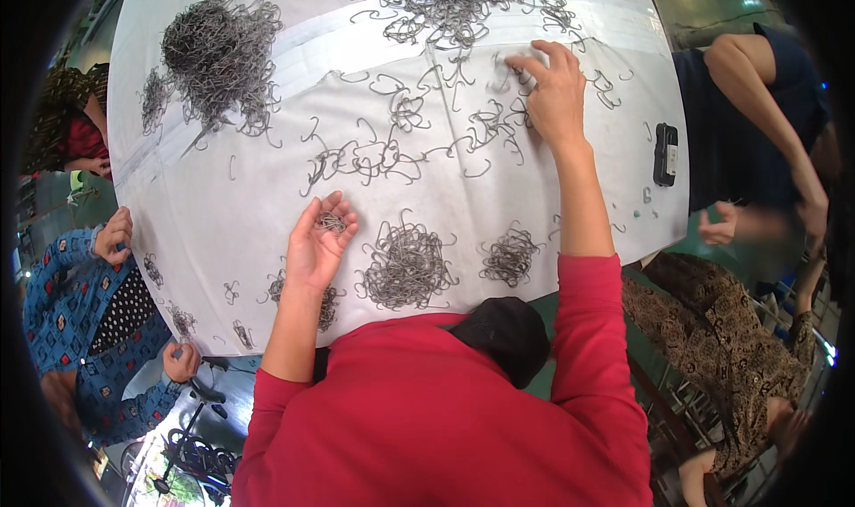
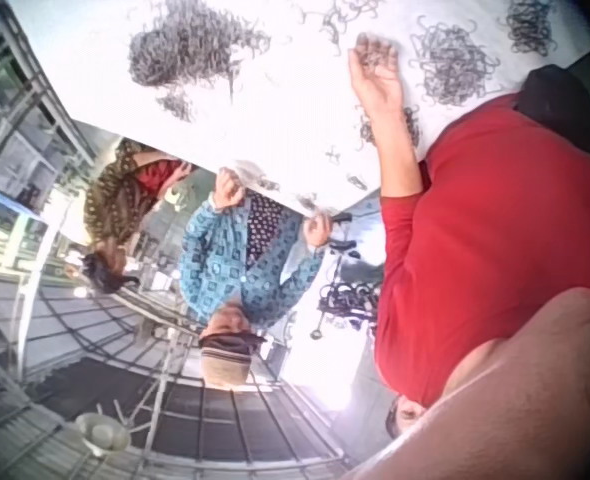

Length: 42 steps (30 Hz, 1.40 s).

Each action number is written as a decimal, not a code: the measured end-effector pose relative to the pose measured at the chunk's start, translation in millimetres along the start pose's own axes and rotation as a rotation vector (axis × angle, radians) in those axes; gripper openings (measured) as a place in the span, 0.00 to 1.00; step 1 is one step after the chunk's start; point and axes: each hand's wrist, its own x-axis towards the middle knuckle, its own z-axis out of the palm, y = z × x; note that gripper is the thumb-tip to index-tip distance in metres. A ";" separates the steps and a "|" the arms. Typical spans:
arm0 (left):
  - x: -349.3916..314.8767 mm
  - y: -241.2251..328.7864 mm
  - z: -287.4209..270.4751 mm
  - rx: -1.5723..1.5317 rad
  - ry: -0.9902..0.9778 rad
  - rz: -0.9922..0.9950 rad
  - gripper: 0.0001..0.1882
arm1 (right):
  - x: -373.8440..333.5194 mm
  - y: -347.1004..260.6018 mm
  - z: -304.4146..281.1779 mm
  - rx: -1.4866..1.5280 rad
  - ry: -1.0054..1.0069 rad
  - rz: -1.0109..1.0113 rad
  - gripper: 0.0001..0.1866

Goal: The person sorts small metal wire pieces on a white sheet, picking them up and placing them into piles. Other people at the table also sort wires. The person occasionally gathers and redistributes the piles.

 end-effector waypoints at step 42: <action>-24.9 24.9 -17.7 -0.066 0.004 0.123 0.17 | 8.8 -118.7 31.1 0.003 -0.175 0.388 0.07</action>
